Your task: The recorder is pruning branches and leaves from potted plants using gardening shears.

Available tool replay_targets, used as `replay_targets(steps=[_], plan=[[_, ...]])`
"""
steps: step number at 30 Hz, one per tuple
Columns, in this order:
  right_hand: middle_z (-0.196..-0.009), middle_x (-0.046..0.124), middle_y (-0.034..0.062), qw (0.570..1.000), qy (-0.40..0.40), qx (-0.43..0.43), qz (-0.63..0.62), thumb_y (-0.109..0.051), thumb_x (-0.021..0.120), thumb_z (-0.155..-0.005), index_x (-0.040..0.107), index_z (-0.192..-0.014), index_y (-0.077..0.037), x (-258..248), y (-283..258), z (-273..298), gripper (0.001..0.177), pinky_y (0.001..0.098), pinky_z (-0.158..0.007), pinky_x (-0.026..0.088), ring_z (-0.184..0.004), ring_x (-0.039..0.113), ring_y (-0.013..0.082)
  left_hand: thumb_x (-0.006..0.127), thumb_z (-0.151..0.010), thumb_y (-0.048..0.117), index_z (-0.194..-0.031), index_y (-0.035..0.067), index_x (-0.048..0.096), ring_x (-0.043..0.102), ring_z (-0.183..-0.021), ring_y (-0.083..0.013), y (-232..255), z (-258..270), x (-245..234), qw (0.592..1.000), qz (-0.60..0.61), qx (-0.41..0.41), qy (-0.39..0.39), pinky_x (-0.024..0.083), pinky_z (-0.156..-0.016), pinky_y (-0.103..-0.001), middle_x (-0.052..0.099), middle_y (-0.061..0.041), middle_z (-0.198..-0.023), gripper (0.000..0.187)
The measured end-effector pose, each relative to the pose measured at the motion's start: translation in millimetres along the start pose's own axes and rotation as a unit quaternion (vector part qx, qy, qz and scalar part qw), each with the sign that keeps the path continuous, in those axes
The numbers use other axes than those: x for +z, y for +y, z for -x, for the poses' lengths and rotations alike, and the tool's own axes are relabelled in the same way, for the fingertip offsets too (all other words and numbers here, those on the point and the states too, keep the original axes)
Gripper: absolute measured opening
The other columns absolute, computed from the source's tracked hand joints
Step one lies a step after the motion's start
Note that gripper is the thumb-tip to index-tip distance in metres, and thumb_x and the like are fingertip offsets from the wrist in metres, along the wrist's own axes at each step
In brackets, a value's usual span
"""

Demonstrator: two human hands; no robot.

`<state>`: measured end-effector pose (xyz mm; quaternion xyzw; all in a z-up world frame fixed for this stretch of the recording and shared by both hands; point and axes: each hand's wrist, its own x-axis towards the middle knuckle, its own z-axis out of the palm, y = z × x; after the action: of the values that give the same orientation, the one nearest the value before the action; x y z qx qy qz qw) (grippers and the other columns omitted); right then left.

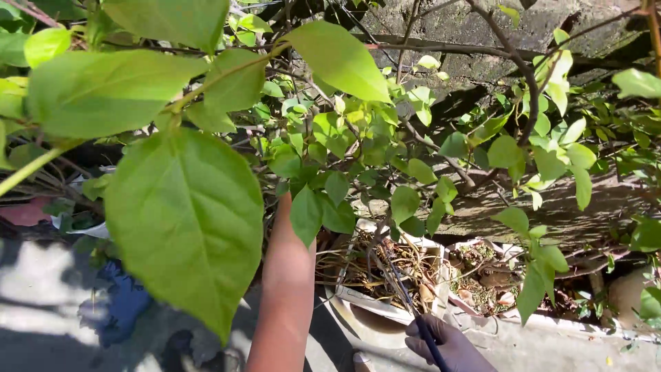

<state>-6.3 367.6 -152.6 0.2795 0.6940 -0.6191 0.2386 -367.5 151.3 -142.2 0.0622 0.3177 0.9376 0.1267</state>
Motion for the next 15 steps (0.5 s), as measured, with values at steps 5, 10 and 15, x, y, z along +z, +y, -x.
replay_targets(steps=[5, 10, 15], plan=[[-0.092, 0.071, 0.0026, 0.997, -0.012, -0.073, 0.005, -0.026, 0.085, -0.081, 0.072, -0.106, -0.006, -20.6, 36.0, -37.7, 0.035, 0.0269, -0.090, 0.050, -0.093, 0.065, 0.0100, 0.060, -0.102, 0.020, -0.120, 0.009, 0.063, 0.058, -0.101, -0.0151, 47.5, 66.4, 71.5, 0.994, -0.019, 0.010, 0.103, 0.045, -0.090, -0.031, 0.062, -0.003, -0.110, 0.022], [-0.090, 0.068, 0.0046, 0.997, -0.017, -0.071, -0.040, -0.025, 0.086, -0.081, 0.071, -0.106, -0.002, -25.4, 48.0, -52.2, 0.036, 0.0287, -0.089, 0.050, -0.092, 0.062, 0.0123, 0.063, -0.099, 0.021, -0.117, 0.011, 0.066, 0.059, -0.096, -0.0123, 102.8, 121.1, 163.6, 0.982, -0.041, 0.007, 0.186, 0.046, -0.085, -0.028, 0.064, 0.001, -0.104, 0.021], [-0.091, 0.070, 0.0013, 0.998, 0.029, -0.003, -0.055, -0.027, 0.088, -0.080, 0.070, -0.109, -0.008, -0.1, -7.5, -24.3, 0.039, 0.0287, -0.071, 0.044, -0.080, 0.059, 0.0128, 0.062, -0.101, 0.023, -0.120, 0.010, 0.064, 0.058, -0.099, -0.0152, 113.6, 120.0, 172.7, 0.984, -0.036, 0.007, 0.173, 0.045, -0.087, -0.031, 0.062, -0.001, -0.108, 0.023]])
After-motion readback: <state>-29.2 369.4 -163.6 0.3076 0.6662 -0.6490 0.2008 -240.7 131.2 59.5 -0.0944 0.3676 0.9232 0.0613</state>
